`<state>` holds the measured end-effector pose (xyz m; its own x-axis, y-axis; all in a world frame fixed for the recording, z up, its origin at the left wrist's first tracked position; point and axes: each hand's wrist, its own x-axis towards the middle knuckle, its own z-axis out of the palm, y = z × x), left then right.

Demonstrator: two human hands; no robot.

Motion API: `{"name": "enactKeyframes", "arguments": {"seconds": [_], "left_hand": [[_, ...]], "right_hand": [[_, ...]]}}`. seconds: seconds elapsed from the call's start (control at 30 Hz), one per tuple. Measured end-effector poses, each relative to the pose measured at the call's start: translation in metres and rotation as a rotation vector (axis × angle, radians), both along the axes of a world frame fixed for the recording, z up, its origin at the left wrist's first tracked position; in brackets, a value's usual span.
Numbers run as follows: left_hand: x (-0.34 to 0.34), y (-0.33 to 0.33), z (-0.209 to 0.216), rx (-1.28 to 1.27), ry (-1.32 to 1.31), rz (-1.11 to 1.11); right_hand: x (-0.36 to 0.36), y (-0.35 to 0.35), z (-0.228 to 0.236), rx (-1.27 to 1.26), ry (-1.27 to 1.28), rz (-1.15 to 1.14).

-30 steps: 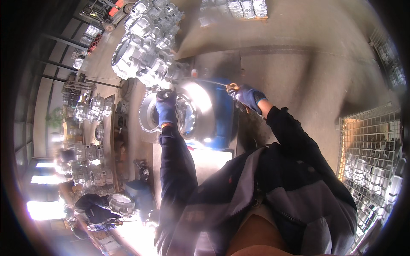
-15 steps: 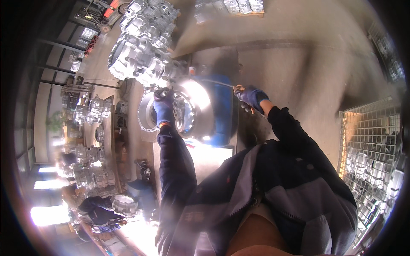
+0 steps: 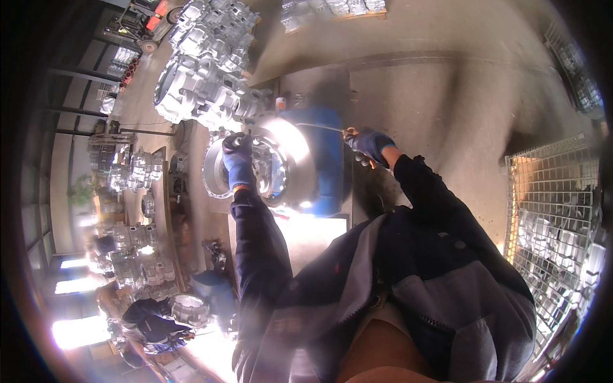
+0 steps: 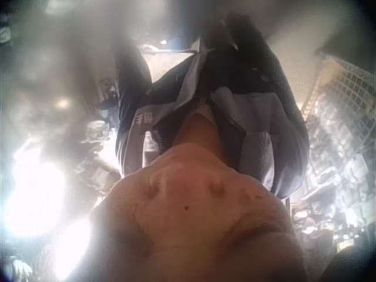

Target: The person uses a spray gun to clean the interior and exterior surfaces of several large, hollow metal parts. They handle the parts one at a time, spraying them thoroughly before placing them aside.

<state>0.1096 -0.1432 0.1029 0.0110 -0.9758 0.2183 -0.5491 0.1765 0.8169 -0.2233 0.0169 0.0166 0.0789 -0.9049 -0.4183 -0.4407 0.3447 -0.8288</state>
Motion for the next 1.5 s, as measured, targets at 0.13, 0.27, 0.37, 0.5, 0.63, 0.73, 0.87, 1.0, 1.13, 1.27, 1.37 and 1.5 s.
{"name": "enactKeyframes", "arguments": {"seconds": [0.13,0.27,0.37,0.5,0.63,0.73,0.87,1.0,1.13,1.27,1.37,1.5], "left_hand": [[-0.004,0.001,0.005,0.008,0.032,-0.018],[-0.003,-0.001,0.003,-0.029,0.082,-0.029],[0.0,-0.002,0.001,-0.038,0.069,-0.054],[0.001,-0.004,-0.001,-0.053,0.081,-0.076],[0.001,-0.004,-0.002,-0.007,0.134,-0.042],[0.001,-0.002,-0.002,0.044,0.135,-0.005],[0.001,-0.001,-0.002,0.057,0.241,-0.007],[0.002,-0.002,-0.001,0.091,0.236,0.005],[0.0,-0.001,0.002,0.041,0.246,-0.014],[-0.005,0.002,0.006,-0.007,0.225,-0.04],[-0.006,0.006,0.008,0.008,0.249,-0.03],[-0.007,0.007,0.012,-0.034,0.144,-0.058]], "right_hand": [[-0.001,0.003,-0.011,-0.177,0.091,0.087],[0.001,0.005,-0.017,-0.281,0.134,0.084],[0.004,0.01,-0.01,0.113,-0.326,-0.189],[0.008,0.015,0.014,-0.32,0.054,-0.02],[0.005,0.02,0.032,0.203,-0.443,-0.229],[0.001,0.022,0.036,0.243,-0.586,-0.248],[-0.001,0.021,0.033,0.163,-0.536,-0.235],[-0.001,0.02,0.035,0.23,-0.574,-0.233],[-0.001,0.021,0.04,0.192,-0.556,-0.199],[-0.002,0.025,0.038,0.274,-0.42,-0.176],[-0.005,0.035,0.035,0.149,-0.15,-0.015],[-0.01,0.062,0.044,0.231,-0.115,0.025]]}}
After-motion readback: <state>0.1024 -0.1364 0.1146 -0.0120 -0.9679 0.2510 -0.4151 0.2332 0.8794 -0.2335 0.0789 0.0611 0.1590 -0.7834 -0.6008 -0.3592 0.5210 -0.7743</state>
